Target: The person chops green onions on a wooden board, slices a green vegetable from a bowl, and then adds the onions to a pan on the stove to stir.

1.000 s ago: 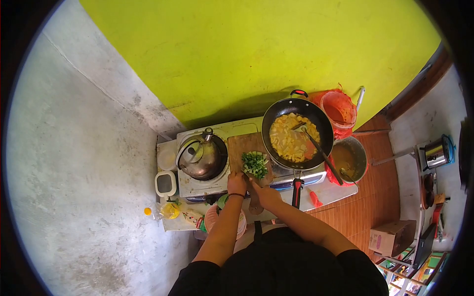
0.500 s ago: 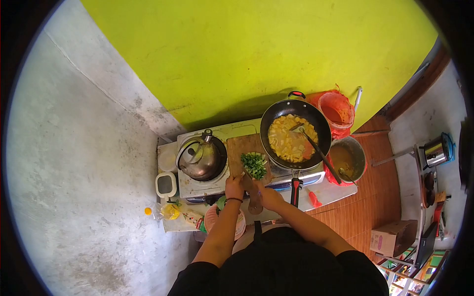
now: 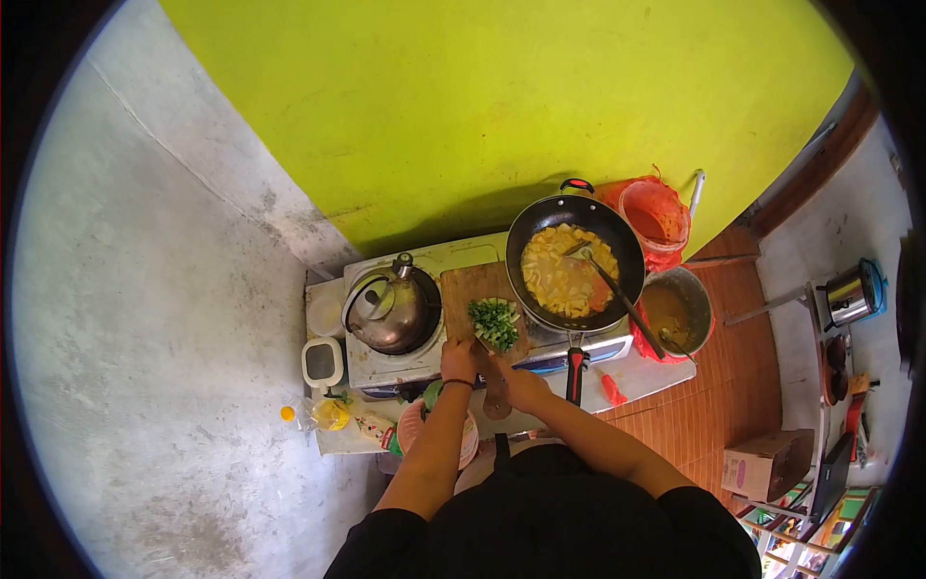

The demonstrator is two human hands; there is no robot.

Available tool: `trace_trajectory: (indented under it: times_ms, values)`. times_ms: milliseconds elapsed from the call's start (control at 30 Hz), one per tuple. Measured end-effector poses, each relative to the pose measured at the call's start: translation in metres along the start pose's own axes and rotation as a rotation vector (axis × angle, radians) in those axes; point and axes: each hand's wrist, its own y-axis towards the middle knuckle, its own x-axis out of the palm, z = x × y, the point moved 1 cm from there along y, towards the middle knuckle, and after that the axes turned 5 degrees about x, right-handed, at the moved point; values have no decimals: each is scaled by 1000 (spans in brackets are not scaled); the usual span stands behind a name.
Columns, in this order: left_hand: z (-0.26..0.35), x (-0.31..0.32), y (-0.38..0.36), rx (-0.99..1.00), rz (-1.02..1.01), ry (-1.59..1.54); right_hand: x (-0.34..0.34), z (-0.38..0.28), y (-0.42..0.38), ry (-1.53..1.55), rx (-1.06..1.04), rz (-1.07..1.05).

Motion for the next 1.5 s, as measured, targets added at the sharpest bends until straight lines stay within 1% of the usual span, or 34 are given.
trace_trajectory:
  times_ms: [167,267,367,467,567,667,767,967,1067,1167,1367,1500]
  values:
    - [-5,4,-2,24,30,9,-5,-9,6,-82,-11,3]
    - [3,-2,-5,-20,15,34,-1,-16,8,-216,64,11]
    - [9,-11,-10,-7,48,34,1,-19,7,-241,76,1]
    - [15,-17,-13,35,85,52,-13,-19,-6,-167,57,-13]
    - [7,-9,-13,-36,82,-63,-10,-9,-11,-93,35,0]
    - [3,-6,-11,-45,85,-100,-10,-7,-13,-90,49,2]
    - [-1,-4,-8,-12,75,-57,-10,-7,-13,-26,41,-6]
    - [-1,-1,0,-31,20,-43,-15,-15,-21,-29,-1,43]
    - [-2,1,0,-86,2,-72,-12,-11,-14,-31,20,-16]
    - [0,0,2,-103,-12,-62,2,-2,-1,0,-8,-5]
    - [7,-7,3,-86,30,-55,-11,-15,5,-131,31,-60]
    - [2,-7,2,-133,-30,-57,-9,-19,10,-237,11,-40]
